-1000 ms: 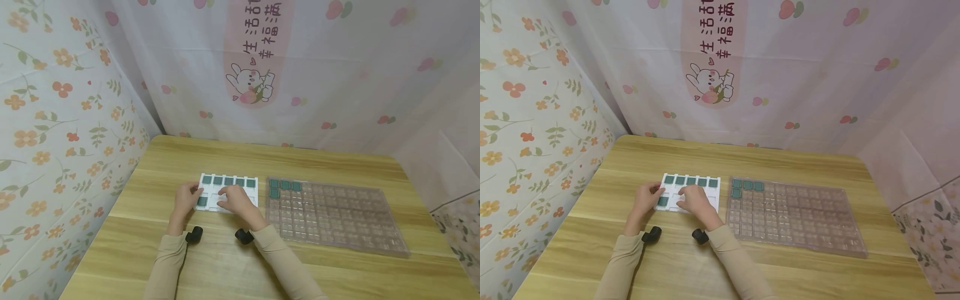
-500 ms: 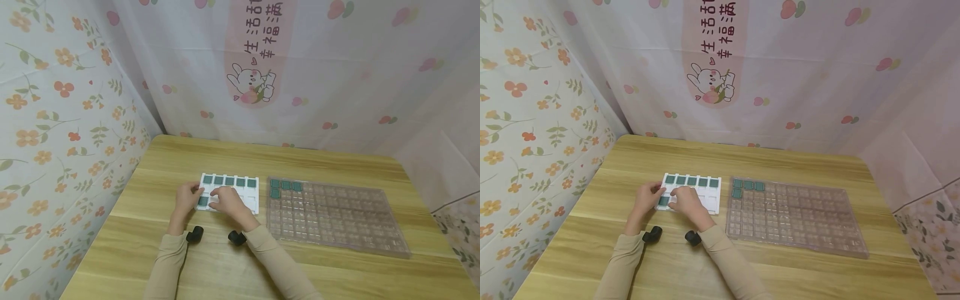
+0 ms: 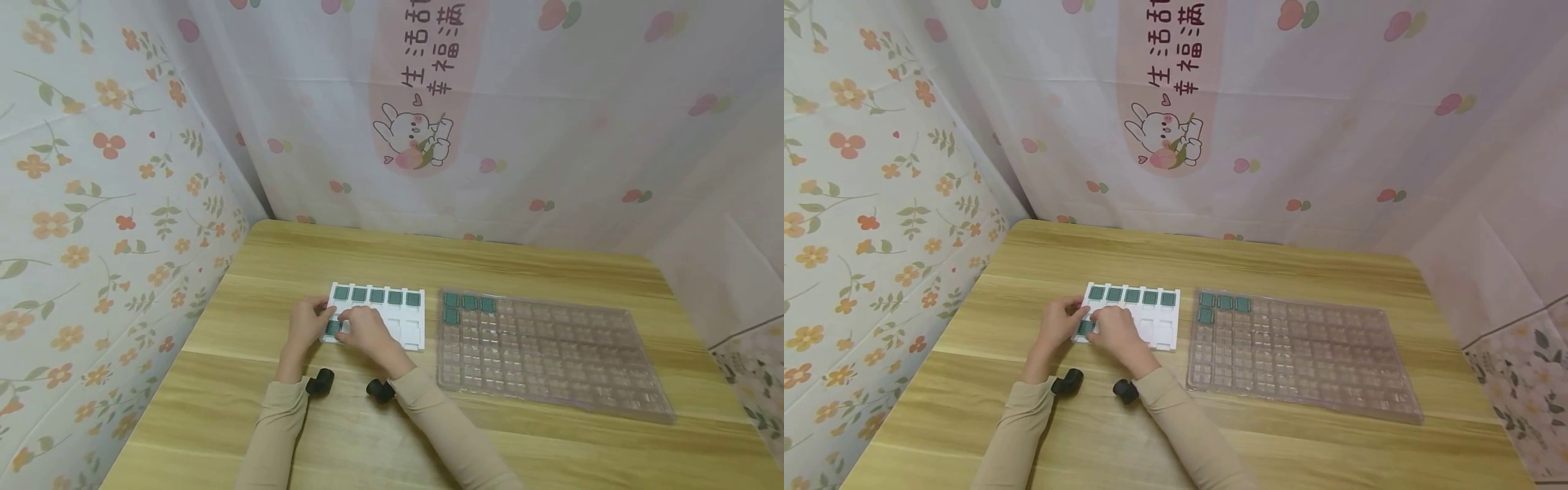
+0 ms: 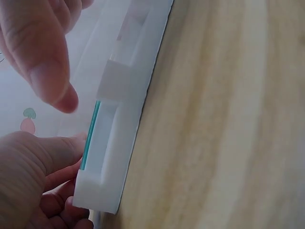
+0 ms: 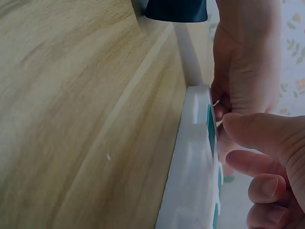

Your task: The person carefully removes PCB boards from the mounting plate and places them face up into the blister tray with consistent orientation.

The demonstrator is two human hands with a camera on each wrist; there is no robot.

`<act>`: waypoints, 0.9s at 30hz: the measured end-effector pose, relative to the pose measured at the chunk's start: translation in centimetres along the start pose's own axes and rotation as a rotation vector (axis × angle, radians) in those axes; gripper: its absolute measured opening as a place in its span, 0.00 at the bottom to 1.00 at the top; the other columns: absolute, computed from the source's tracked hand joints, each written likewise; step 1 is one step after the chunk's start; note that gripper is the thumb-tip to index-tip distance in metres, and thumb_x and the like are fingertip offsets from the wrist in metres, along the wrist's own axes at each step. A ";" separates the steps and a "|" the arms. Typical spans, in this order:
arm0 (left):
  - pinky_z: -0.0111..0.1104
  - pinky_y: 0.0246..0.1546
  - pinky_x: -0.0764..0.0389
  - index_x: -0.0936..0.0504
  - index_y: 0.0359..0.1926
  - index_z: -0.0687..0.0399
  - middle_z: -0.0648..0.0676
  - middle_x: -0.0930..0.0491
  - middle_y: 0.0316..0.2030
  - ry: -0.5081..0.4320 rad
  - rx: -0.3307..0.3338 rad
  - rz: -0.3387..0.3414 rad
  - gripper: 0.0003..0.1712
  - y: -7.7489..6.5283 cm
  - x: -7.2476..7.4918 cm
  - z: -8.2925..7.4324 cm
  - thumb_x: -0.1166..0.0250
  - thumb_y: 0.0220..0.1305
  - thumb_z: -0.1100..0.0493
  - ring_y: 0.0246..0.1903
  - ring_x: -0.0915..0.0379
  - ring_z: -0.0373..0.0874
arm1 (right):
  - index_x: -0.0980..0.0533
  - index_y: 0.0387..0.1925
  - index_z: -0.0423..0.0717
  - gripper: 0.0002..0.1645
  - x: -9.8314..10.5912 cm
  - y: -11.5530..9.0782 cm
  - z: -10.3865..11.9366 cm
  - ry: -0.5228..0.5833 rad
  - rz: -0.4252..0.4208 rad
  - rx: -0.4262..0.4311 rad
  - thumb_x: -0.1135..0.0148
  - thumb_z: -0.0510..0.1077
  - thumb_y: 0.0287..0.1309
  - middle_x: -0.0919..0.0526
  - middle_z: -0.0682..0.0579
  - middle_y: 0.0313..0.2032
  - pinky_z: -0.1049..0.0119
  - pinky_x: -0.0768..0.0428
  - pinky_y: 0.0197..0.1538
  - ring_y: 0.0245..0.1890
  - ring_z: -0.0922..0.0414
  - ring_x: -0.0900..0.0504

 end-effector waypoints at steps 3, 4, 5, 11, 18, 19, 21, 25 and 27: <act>0.46 0.42 0.27 0.18 0.42 0.72 0.63 0.18 0.32 -0.004 0.005 0.001 0.15 0.0 0.0 0.0 0.33 0.55 0.65 0.37 0.26 0.55 | 0.17 0.38 0.41 0.16 -0.2 0.1 0.1 -0.016 0.010 -0.014 0.29 0.46 0.47 0.14 0.50 0.35 0.67 0.21 0.39 0.34 0.57 0.17; 0.46 0.42 0.27 0.18 0.42 0.72 0.63 0.18 0.32 -0.003 0.004 -0.002 0.15 0.0 0.0 0.0 0.33 0.55 0.65 0.37 0.25 0.55 | 0.17 0.38 0.42 0.17 -0.3 0.1 0.0 -0.019 0.014 -0.021 0.29 0.46 0.47 0.14 0.50 0.36 0.67 0.21 0.40 0.36 0.57 0.17; 0.46 0.42 0.27 0.18 0.42 0.72 0.63 0.18 0.32 -0.003 0.002 -0.004 0.15 0.0 0.0 0.0 0.33 0.54 0.65 0.37 0.25 0.55 | 0.17 0.38 0.42 0.17 -0.4 0.1 0.0 -0.025 0.016 -0.026 0.29 0.47 0.47 0.14 0.51 0.36 0.67 0.21 0.40 0.37 0.57 0.17; 0.48 0.44 0.26 0.18 0.41 0.73 0.64 0.18 0.31 -0.005 -0.020 -0.017 0.14 0.0 0.1 -0.2 0.33 0.54 0.66 0.38 0.24 0.56 | 0.16 0.38 0.43 0.17 -0.7 0.1 0.0 -0.038 0.015 -0.045 0.28 0.48 0.46 0.14 0.51 0.36 0.66 0.21 0.41 0.38 0.55 0.17; 0.48 0.43 0.26 0.18 0.41 0.73 0.64 0.19 0.31 -0.001 -0.027 -0.009 0.14 -0.1 0.1 -0.2 0.33 0.54 0.66 0.38 0.24 0.56 | 0.16 0.34 0.46 0.14 -1.1 0.3 0.1 -0.092 0.012 -0.056 0.29 0.49 0.46 0.15 0.54 0.29 0.65 0.22 0.35 0.31 0.57 0.18; 0.48 0.43 0.26 0.18 0.41 0.73 0.64 0.18 0.31 0.000 -0.028 -0.010 0.14 -0.1 0.1 -0.2 0.33 0.54 0.66 0.38 0.24 0.56 | 0.16 0.33 0.46 0.13 -1.1 0.3 0.1 -0.101 0.008 -0.058 0.29 0.49 0.46 0.16 0.55 0.28 0.65 0.23 0.34 0.30 0.58 0.18; 0.47 0.44 0.26 0.18 0.41 0.72 0.64 0.18 0.32 -0.002 -0.025 -0.009 0.14 -0.1 0.1 -0.1 0.33 0.54 0.66 0.38 0.24 0.56 | 0.16 0.32 0.47 0.12 -1.2 0.4 0.1 -0.119 -0.002 -0.068 0.29 0.49 0.45 0.17 0.55 0.26 0.65 0.24 0.32 0.28 0.58 0.19; 0.47 0.44 0.26 0.18 0.40 0.72 0.64 0.18 0.32 -0.003 -0.026 -0.012 0.13 -0.1 0.1 -0.1 0.33 0.54 0.67 0.39 0.24 0.56 | 0.16 0.30 0.47 0.11 -1.3 0.6 0.2 -0.147 -0.019 -0.098 0.28 0.48 0.43 0.16 0.55 0.26 0.64 0.24 0.32 0.28 0.57 0.18; 0.47 0.44 0.27 0.18 0.41 0.71 0.64 0.18 0.32 -0.005 -0.024 -0.013 0.13 0.0 0.1 -0.1 0.33 0.54 0.66 0.38 0.24 0.56 | 0.16 0.30 0.47 0.11 -1.4 0.6 0.3 -0.157 -0.016 -0.113 0.29 0.48 0.44 0.15 0.55 0.27 0.64 0.23 0.33 0.30 0.57 0.18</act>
Point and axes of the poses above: each hand's wrist, its own y-axis towards the middle knuckle, its own x-axis out of the back of the hand, z = x × y, the point moved 6 cm from there along y, towards the middle knuckle
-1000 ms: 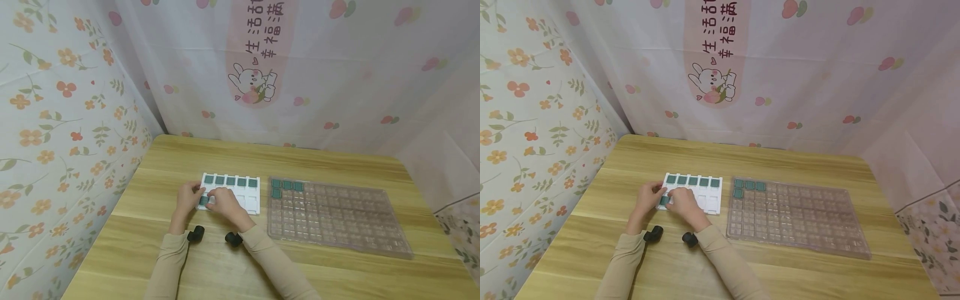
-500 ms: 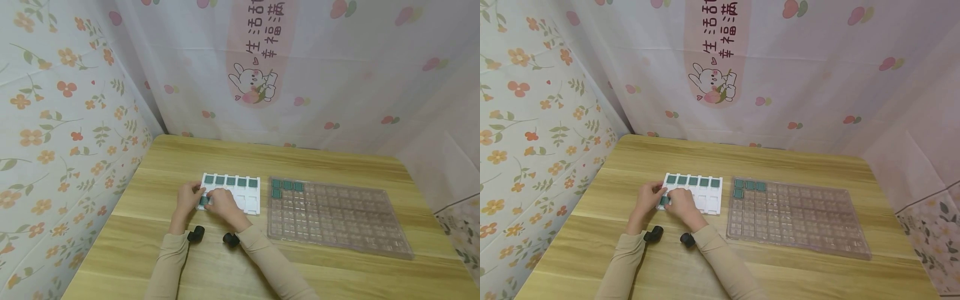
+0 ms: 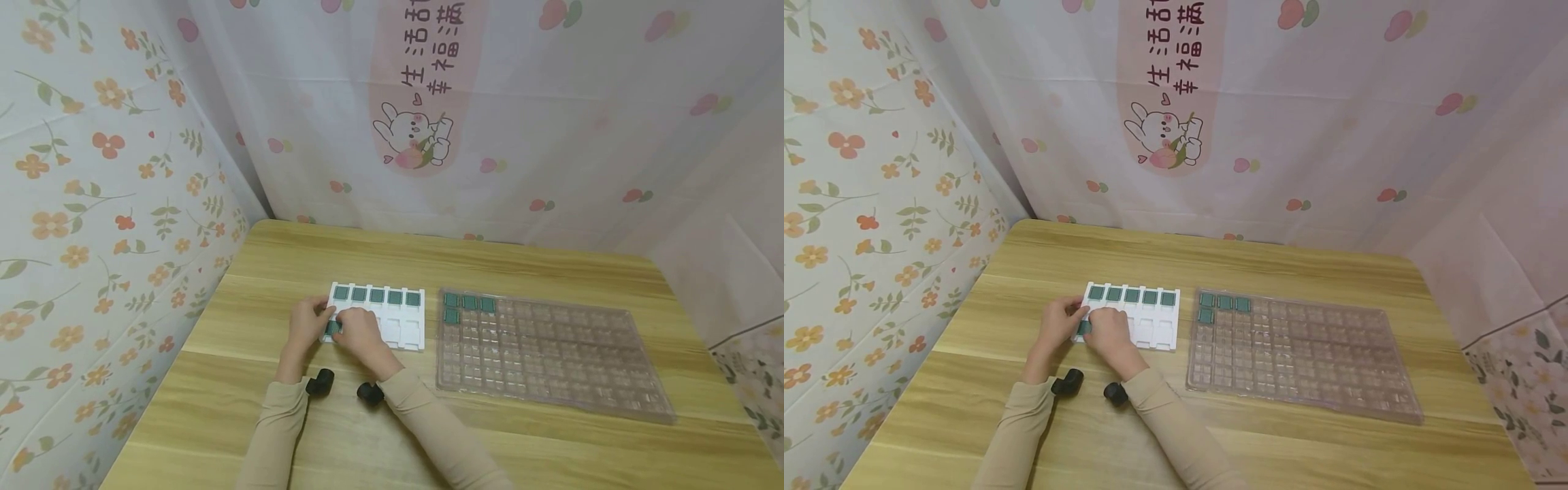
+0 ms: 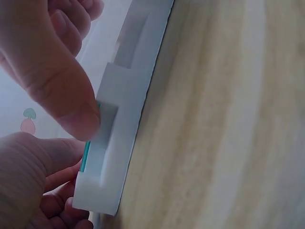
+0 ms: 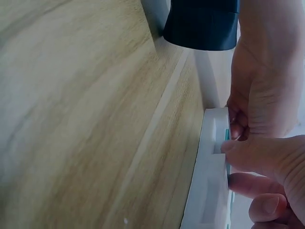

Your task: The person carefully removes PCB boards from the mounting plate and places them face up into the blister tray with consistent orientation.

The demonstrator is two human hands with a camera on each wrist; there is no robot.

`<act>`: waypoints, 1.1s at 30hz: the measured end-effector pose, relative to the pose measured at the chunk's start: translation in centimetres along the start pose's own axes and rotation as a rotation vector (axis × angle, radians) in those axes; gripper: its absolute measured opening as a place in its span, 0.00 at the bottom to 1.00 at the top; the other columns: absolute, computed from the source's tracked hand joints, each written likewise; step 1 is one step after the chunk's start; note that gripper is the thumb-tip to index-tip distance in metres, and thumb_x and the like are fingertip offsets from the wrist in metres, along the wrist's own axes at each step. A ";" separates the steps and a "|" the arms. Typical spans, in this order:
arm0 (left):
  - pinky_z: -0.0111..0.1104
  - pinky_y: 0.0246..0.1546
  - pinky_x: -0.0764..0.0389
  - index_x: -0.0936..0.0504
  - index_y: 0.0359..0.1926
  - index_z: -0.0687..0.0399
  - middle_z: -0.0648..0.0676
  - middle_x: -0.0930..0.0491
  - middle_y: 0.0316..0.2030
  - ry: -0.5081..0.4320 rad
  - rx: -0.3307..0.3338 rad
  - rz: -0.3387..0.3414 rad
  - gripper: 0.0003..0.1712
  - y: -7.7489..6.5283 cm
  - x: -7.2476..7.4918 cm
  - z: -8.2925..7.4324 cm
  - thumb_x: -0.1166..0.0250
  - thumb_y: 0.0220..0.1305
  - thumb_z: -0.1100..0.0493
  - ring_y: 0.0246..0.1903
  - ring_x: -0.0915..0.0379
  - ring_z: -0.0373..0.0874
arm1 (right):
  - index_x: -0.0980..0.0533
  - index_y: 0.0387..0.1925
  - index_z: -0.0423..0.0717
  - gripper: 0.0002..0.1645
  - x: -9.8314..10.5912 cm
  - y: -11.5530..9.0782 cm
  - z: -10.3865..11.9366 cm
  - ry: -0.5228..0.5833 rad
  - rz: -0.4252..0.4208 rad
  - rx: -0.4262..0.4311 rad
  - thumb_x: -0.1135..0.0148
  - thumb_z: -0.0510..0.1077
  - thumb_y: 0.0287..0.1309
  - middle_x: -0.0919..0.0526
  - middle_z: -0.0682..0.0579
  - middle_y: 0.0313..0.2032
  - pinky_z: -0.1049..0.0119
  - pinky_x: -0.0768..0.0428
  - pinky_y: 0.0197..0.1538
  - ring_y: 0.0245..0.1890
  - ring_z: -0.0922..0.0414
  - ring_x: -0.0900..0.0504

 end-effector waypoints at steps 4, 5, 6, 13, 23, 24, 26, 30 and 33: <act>0.47 0.43 0.27 0.17 0.41 0.71 0.63 0.18 0.32 0.000 0.005 -0.002 0.13 0.0 0.0 0.0 0.33 0.55 0.66 0.38 0.24 0.56 | 0.17 0.29 0.46 0.10 0.2 0.1 0.1 -0.003 0.004 -0.007 0.29 0.47 0.44 0.15 0.55 0.27 0.65 0.23 0.33 0.30 0.57 0.18; 0.47 0.43 0.27 0.17 0.41 0.71 0.63 0.18 0.32 0.002 0.004 -0.003 0.13 0.0 0.1 0.0 0.34 0.55 0.66 0.38 0.24 0.56 | 0.17 0.29 0.46 0.10 0.2 0.1 0.1 0.000 0.005 -0.005 0.29 0.47 0.44 0.16 0.55 0.27 0.65 0.23 0.33 0.29 0.57 0.18; 0.47 0.43 0.26 0.17 0.41 0.71 0.63 0.18 0.32 0.003 0.004 -0.004 0.13 0.0 0.1 0.0 0.34 0.55 0.66 0.38 0.24 0.56 | 0.17 0.28 0.46 0.10 0.2 0.1 0.1 0.004 0.006 -0.003 0.29 0.47 0.44 0.16 0.55 0.26 0.65 0.23 0.32 0.29 0.57 0.18; 0.47 0.41 0.27 0.17 0.40 0.71 0.63 0.19 0.31 0.005 -0.002 -0.012 0.13 0.0 0.0 0.0 0.33 0.53 0.67 0.36 0.25 0.55 | 0.16 0.30 0.46 0.10 0.2 0.1 0.2 0.003 0.015 0.005 0.30 0.47 0.44 0.15 0.55 0.29 0.65 0.23 0.34 0.30 0.57 0.18; 0.47 0.41 0.27 0.17 0.40 0.71 0.62 0.19 0.30 -0.001 -0.014 -0.019 0.13 -0.1 0.0 -0.1 0.33 0.53 0.67 0.35 0.25 0.55 | 0.18 0.26 0.47 0.09 0.3 0.2 0.1 -0.009 0.029 -0.003 0.30 0.47 0.43 0.18 0.56 0.25 0.65 0.25 0.32 0.28 0.58 0.19; 0.46 0.41 0.27 0.17 0.40 0.71 0.62 0.19 0.30 -0.003 -0.011 -0.017 0.13 -0.1 0.1 -0.1 0.33 0.53 0.67 0.35 0.25 0.55 | 0.19 0.25 0.47 0.09 0.3 0.2 0.2 -0.015 0.030 0.000 0.30 0.47 0.43 0.18 0.57 0.24 0.65 0.25 0.31 0.27 0.59 0.20; 0.46 0.41 0.27 0.17 0.41 0.71 0.63 0.19 0.31 -0.007 -0.002 -0.012 0.13 -0.1 0.1 -0.1 0.33 0.53 0.67 0.36 0.26 0.55 | 0.20 0.23 0.47 0.09 0.4 0.2 0.2 -0.019 0.031 0.003 0.29 0.47 0.43 0.21 0.58 0.21 0.66 0.27 0.29 0.24 0.60 0.23; 0.47 0.42 0.27 0.18 0.41 0.72 0.63 0.19 0.31 -0.003 -0.003 -0.005 0.14 -0.1 0.1 -0.1 0.33 0.54 0.66 0.36 0.25 0.56 | 0.24 0.17 0.48 0.11 0.6 0.2 0.1 -0.023 0.029 0.004 0.29 0.47 0.42 0.28 0.59 0.16 0.66 0.31 0.25 0.19 0.61 0.29; 0.48 0.41 0.27 0.18 0.40 0.73 0.64 0.19 0.31 0.002 -0.015 -0.006 0.14 -0.1 0.1 -0.1 0.33 0.54 0.66 0.36 0.25 0.56 | 0.25 0.15 0.49 0.13 0.8 0.1 -0.1 -0.023 0.026 0.002 0.29 0.47 0.42 0.30 0.59 0.14 0.66 0.32 0.24 0.18 0.61 0.31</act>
Point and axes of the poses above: each hand's wrist, its own y-axis towards the middle knuckle, its own x-axis out of the back of the hand, z = x × y, the point moved 6 cm from there along y, towards the middle knuckle
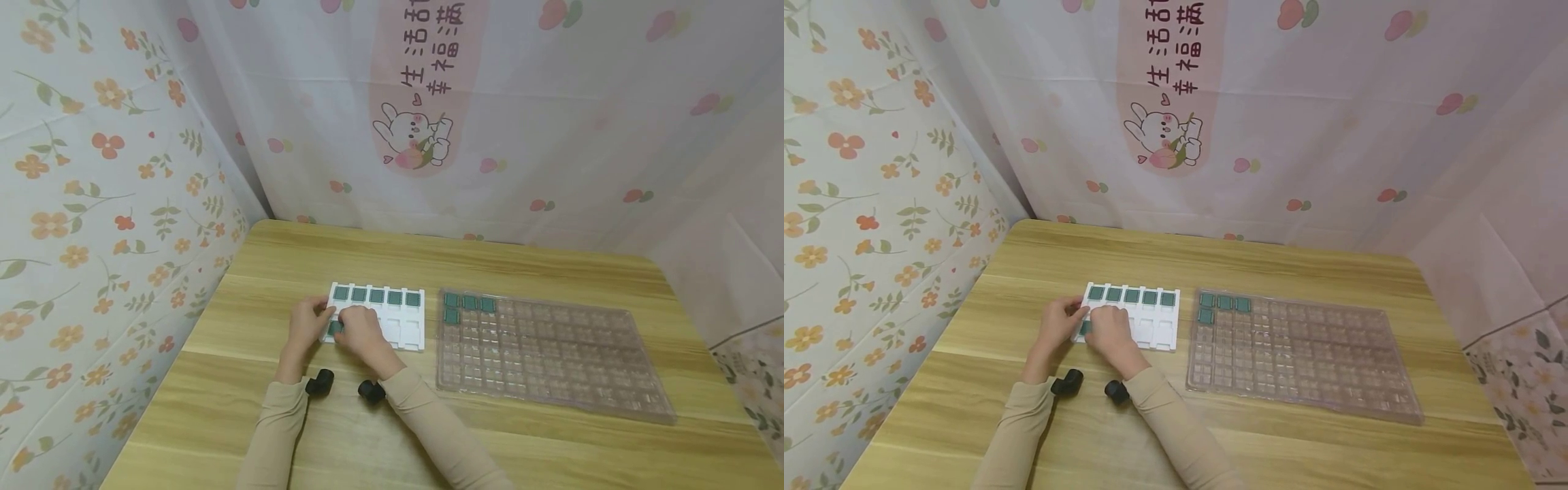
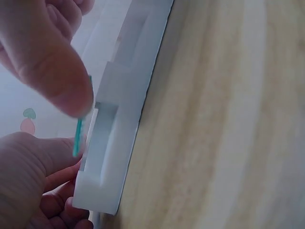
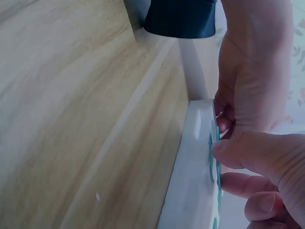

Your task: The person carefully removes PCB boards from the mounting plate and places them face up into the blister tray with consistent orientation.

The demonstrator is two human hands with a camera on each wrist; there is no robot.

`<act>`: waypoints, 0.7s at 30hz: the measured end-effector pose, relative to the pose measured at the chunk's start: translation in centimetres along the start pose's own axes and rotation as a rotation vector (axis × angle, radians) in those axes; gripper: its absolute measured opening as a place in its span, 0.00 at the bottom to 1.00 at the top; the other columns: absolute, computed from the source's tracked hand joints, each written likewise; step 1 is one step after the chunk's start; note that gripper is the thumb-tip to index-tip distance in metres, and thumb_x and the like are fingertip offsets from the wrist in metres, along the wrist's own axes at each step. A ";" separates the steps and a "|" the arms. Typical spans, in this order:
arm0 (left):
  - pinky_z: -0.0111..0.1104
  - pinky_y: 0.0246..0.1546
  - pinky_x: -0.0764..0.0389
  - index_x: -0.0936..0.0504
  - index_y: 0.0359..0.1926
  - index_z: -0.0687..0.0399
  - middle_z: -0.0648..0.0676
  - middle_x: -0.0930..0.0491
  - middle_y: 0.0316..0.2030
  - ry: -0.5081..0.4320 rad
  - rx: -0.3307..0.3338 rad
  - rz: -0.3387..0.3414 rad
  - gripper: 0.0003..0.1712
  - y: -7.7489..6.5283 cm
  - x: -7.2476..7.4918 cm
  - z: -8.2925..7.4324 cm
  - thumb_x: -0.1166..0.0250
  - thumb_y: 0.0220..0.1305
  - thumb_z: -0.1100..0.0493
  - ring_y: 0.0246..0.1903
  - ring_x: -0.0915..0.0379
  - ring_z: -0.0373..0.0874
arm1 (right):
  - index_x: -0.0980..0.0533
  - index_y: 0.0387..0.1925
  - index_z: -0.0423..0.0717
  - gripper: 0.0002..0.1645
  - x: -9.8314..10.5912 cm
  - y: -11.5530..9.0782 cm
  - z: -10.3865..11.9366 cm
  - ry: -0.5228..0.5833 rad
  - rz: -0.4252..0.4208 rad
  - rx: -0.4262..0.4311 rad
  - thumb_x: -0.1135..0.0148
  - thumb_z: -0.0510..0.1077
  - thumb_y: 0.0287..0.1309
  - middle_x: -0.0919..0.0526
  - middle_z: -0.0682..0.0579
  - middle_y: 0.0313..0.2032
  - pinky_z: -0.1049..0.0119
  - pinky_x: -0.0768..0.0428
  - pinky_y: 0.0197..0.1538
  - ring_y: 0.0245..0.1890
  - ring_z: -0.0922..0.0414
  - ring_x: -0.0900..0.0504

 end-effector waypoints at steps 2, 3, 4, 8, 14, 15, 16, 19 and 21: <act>0.47 0.40 0.26 0.19 0.41 0.74 0.64 0.19 0.31 -0.003 -0.004 0.000 0.14 0.0 0.0 0.0 0.33 0.54 0.67 0.35 0.25 0.56 | 0.25 0.15 0.48 0.13 0.2 -0.1 -0.1 0.003 -0.007 0.000 0.29 0.47 0.42 0.31 0.59 0.14 0.66 0.32 0.24 0.18 0.61 0.32; 0.47 0.40 0.26 0.19 0.41 0.74 0.64 0.19 0.31 -0.002 -0.006 0.001 0.15 0.0 0.0 0.0 0.33 0.53 0.67 0.35 0.25 0.56 | 0.26 0.14 0.48 0.14 0.3 -0.1 -0.2 0.005 -0.009 0.001 0.29 0.47 0.41 0.32 0.59 0.14 0.66 0.32 0.24 0.18 0.61 0.33; 0.47 0.40 0.26 0.19 0.41 0.74 0.65 0.19 0.31 -0.003 -0.005 0.002 0.15 0.0 0.0 0.0 0.33 0.53 0.67 0.35 0.25 0.57 | 0.26 0.14 0.48 0.14 0.4 -0.2 -0.3 0.011 -0.011 0.002 0.29 0.47 0.41 0.33 0.59 0.14 0.66 0.33 0.24 0.17 0.61 0.34; 0.46 0.40 0.26 0.19 0.42 0.74 0.64 0.19 0.32 -0.005 0.013 0.014 0.15 0.0 -0.1 0.2 0.33 0.54 0.67 0.36 0.25 0.56 | 0.26 0.14 0.48 0.15 0.8 -0.4 -0.5 0.032 -0.010 0.011 0.29 0.46 0.42 0.34 0.59 0.14 0.67 0.34 0.24 0.17 0.62 0.37; 0.45 0.39 0.26 0.19 0.42 0.73 0.65 0.19 0.32 -0.004 0.041 0.026 0.15 0.1 -0.2 0.2 0.34 0.55 0.66 0.36 0.25 0.55 | 0.18 0.24 0.45 0.08 1.3 -0.9 -1.2 0.055 -0.015 0.014 0.29 0.45 0.43 0.20 0.57 0.21 0.66 0.27 0.28 0.21 0.62 0.28; 0.45 0.39 0.26 0.19 0.42 0.73 0.65 0.19 0.32 -0.003 0.043 0.027 0.15 0.1 -0.1 0.2 0.34 0.55 0.66 0.36 0.25 0.55 | 0.17 0.25 0.45 0.08 1.4 -1.0 -1.3 0.062 -0.018 0.014 0.29 0.44 0.43 0.18 0.56 0.22 0.66 0.26 0.29 0.22 0.62 0.25; 0.45 0.39 0.26 0.19 0.42 0.73 0.65 0.19 0.33 -0.005 0.046 0.029 0.15 0.1 -0.2 0.2 0.34 0.55 0.66 0.36 0.25 0.55 | 0.17 0.27 0.44 0.08 1.5 -1.0 -1.5 0.073 -0.020 0.014 0.29 0.44 0.43 0.17 0.55 0.25 0.66 0.25 0.31 0.24 0.61 0.22; 0.45 0.39 0.26 0.19 0.43 0.73 0.65 0.18 0.33 -0.010 0.047 0.034 0.15 0.1 -0.2 0.2 0.34 0.56 0.66 0.36 0.25 0.55 | 0.16 0.31 0.42 0.11 1.8 -1.3 -1.9 0.096 -0.015 0.007 0.30 0.43 0.44 0.14 0.52 0.30 0.66 0.22 0.36 0.31 0.58 0.18; 0.44 0.40 0.26 0.19 0.43 0.73 0.65 0.18 0.33 -0.017 0.050 0.036 0.14 0.1 -0.2 0.2 0.34 0.56 0.66 0.36 0.25 0.55 | 0.16 0.34 0.41 0.12 2.0 -1.4 -2.2 0.110 -0.006 -0.001 0.30 0.42 0.45 0.14 0.50 0.34 0.65 0.21 0.39 0.35 0.56 0.17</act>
Point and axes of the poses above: each hand's wrist, its own y-axis towards the middle knuckle, its own x-axis out of the back of the hand, z = x × y, the point moved 6 cm from there along y, towards the middle knuckle
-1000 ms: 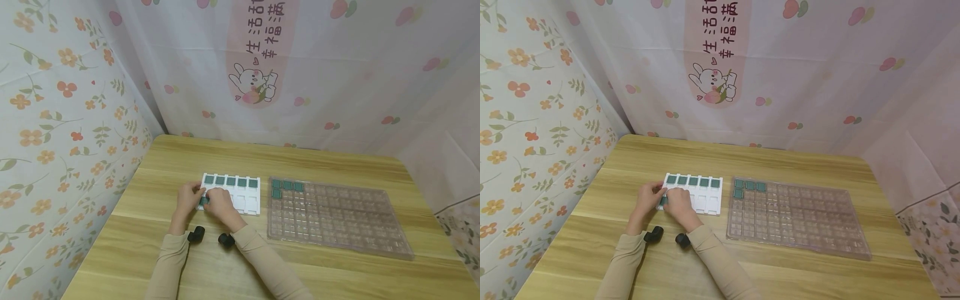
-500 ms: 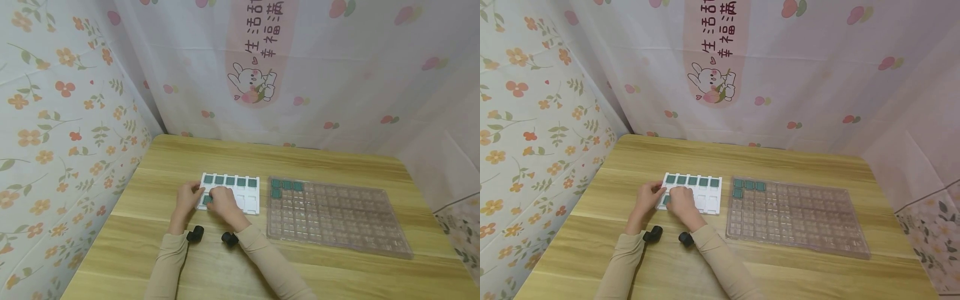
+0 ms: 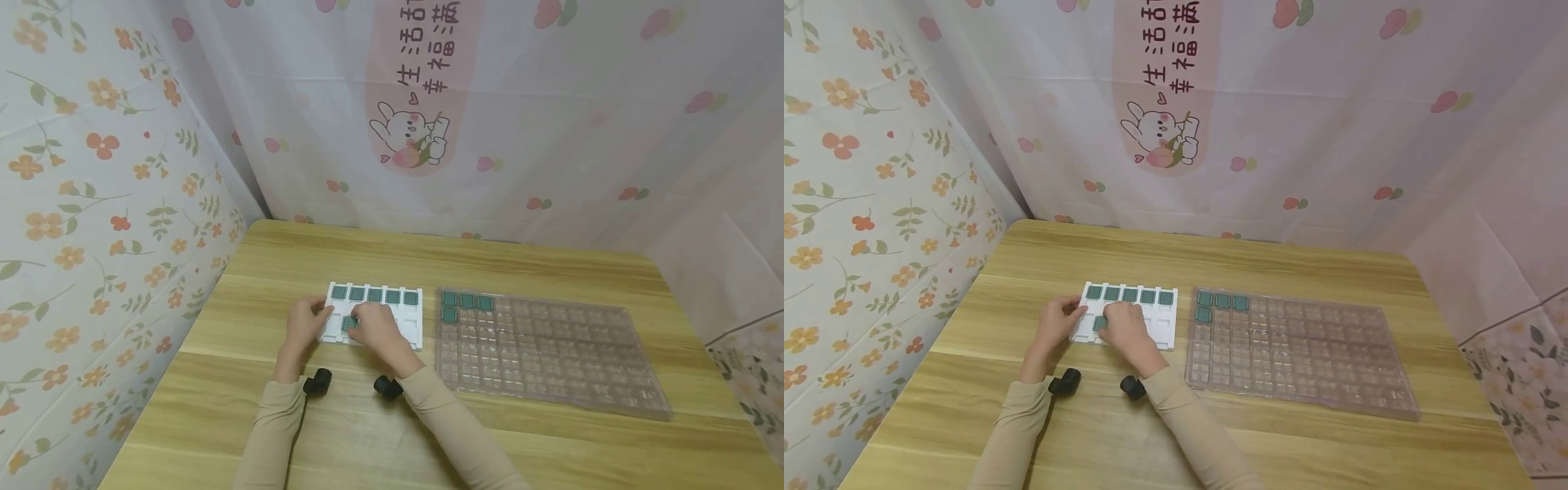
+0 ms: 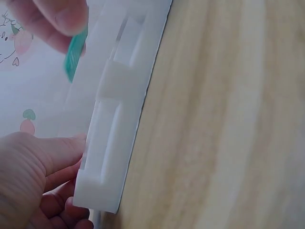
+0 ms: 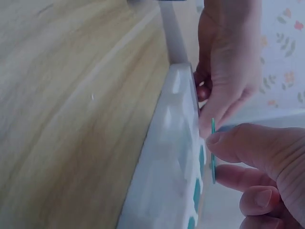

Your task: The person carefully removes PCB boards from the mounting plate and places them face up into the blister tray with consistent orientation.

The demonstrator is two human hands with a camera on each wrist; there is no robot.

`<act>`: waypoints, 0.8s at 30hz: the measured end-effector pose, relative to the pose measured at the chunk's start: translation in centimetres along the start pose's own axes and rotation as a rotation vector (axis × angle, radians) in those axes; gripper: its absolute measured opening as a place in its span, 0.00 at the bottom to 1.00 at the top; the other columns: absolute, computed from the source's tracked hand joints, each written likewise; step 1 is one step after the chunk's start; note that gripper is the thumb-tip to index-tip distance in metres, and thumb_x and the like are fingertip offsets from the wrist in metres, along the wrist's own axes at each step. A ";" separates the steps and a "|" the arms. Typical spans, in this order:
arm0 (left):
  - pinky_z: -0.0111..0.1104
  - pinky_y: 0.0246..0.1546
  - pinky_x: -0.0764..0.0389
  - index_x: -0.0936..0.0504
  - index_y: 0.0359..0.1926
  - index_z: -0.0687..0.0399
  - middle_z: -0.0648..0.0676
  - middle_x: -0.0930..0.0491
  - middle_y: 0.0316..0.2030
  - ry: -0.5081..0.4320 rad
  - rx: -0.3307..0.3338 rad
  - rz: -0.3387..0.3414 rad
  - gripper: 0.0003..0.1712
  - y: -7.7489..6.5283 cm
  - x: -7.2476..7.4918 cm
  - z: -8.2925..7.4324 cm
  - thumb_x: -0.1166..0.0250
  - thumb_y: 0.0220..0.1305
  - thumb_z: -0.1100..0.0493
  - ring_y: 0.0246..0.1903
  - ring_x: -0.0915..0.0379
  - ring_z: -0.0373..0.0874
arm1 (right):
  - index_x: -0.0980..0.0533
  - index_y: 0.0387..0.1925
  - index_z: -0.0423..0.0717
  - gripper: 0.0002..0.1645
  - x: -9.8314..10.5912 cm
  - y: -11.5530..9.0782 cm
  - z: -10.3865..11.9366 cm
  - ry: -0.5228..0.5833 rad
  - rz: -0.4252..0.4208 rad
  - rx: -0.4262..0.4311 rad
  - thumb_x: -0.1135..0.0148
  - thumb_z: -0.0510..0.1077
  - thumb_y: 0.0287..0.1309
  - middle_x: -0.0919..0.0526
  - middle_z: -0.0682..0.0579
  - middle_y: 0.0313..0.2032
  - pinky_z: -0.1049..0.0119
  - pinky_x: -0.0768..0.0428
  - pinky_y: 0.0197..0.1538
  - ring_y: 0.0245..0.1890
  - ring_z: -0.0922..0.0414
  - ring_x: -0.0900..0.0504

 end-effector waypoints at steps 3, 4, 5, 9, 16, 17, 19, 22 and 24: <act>0.44 0.40 0.26 0.19 0.43 0.73 0.64 0.18 0.34 0.001 0.003 0.005 0.14 0.0 0.0 0.0 0.34 0.56 0.67 0.36 0.25 0.54 | 0.17 0.36 0.40 0.13 0.3 -0.2 -0.4 0.009 0.008 -0.012 0.30 0.42 0.45 0.14 0.49 0.36 0.63 0.21 0.42 0.38 0.54 0.17; 0.44 0.40 0.26 0.19 0.43 0.73 0.64 0.19 0.34 0.002 0.006 0.007 0.15 -0.1 0.0 0.0 0.34 0.56 0.67 0.36 0.25 0.54 | 0.17 0.36 0.40 0.14 0.4 -0.2 -0.6 0.011 0.007 -0.013 0.30 0.42 0.45 0.14 0.49 0.36 0.63 0.21 0.42 0.39 0.53 0.17; 0.44 0.40 0.26 0.19 0.43 0.73 0.65 0.19 0.34 0.001 0.009 0.008 0.15 -0.1 0.0 0.0 0.34 0.56 0.67 0.37 0.25 0.54 | 0.17 0.36 0.40 0.14 0.5 -0.3 -0.7 0.013 0.001 -0.010 0.30 0.42 0.45 0.14 0.48 0.36 0.63 0.21 0.42 0.39 0.53 0.17; 0.46 0.41 0.25 0.19 0.43 0.73 0.66 0.19 0.34 0.005 0.002 0.004 0.15 -0.1 0.0 0.0 0.34 0.56 0.66 0.37 0.25 0.55 | 0.17 0.36 0.40 0.14 1.0 -0.5 -1.4 0.013 -0.015 -0.005 0.30 0.43 0.45 0.14 0.48 0.36 0.63 0.21 0.40 0.37 0.53 0.17; 0.46 0.41 0.25 0.19 0.43 0.73 0.66 0.18 0.35 -0.002 -0.010 -0.009 0.15 0.0 -0.1 0.1 0.34 0.55 0.67 0.37 0.24 0.56 | 0.18 0.38 0.38 0.14 1.9 -1.3 -2.5 0.069 -0.033 -0.024 0.32 0.40 0.47 0.15 0.47 0.34 0.73 0.33 0.21 0.14 0.64 0.37; 0.46 0.42 0.25 0.19 0.43 0.73 0.66 0.18 0.35 -0.002 -0.012 -0.011 0.15 0.0 -0.2 0.2 0.34 0.55 0.67 0.37 0.24 0.56 | 0.18 0.38 0.37 0.14 2.1 -1.4 -2.6 0.083 -0.034 -0.025 0.32 0.40 0.47 0.16 0.47 0.32 0.74 0.37 0.18 0.12 0.64 0.42; 0.46 0.41 0.25 0.19 0.43 0.73 0.66 0.18 0.35 -0.001 -0.013 -0.016 0.15 0.1 -0.2 0.3 0.34 0.55 0.67 0.37 0.24 0.56 | 0.18 0.39 0.36 0.15 2.3 -1.6 -2.9 0.099 -0.035 -0.034 0.32 0.39 0.47 0.17 0.46 0.29 0.75 0.43 0.16 0.11 0.65 0.48; 0.46 0.41 0.25 0.19 0.43 0.72 0.65 0.18 0.34 0.005 -0.015 -0.022 0.15 0.1 -0.2 0.4 0.34 0.55 0.67 0.37 0.24 0.55 | 0.18 0.38 0.37 0.15 2.7 -1.8 -3.3 0.084 -0.054 -0.036 0.32 0.39 0.47 0.16 0.46 0.30 0.75 0.44 0.17 0.12 0.65 0.48; 0.46 0.41 0.25 0.19 0.43 0.73 0.66 0.18 0.34 0.007 -0.017 -0.024 0.15 0.1 -0.2 0.4 0.34 0.55 0.67 0.37 0.24 0.55 | 0.18 0.38 0.37 0.14 2.9 -1.9 -3.6 0.078 -0.073 -0.026 0.31 0.39 0.46 0.15 0.45 0.31 0.75 0.44 0.19 0.14 0.65 0.47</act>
Point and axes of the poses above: each hand's wrist, its own y-axis towards the middle knuckle, its own x-axis out of the back of the hand, z = x × y, the point moved 6 cm from there along y, towards the middle knuckle
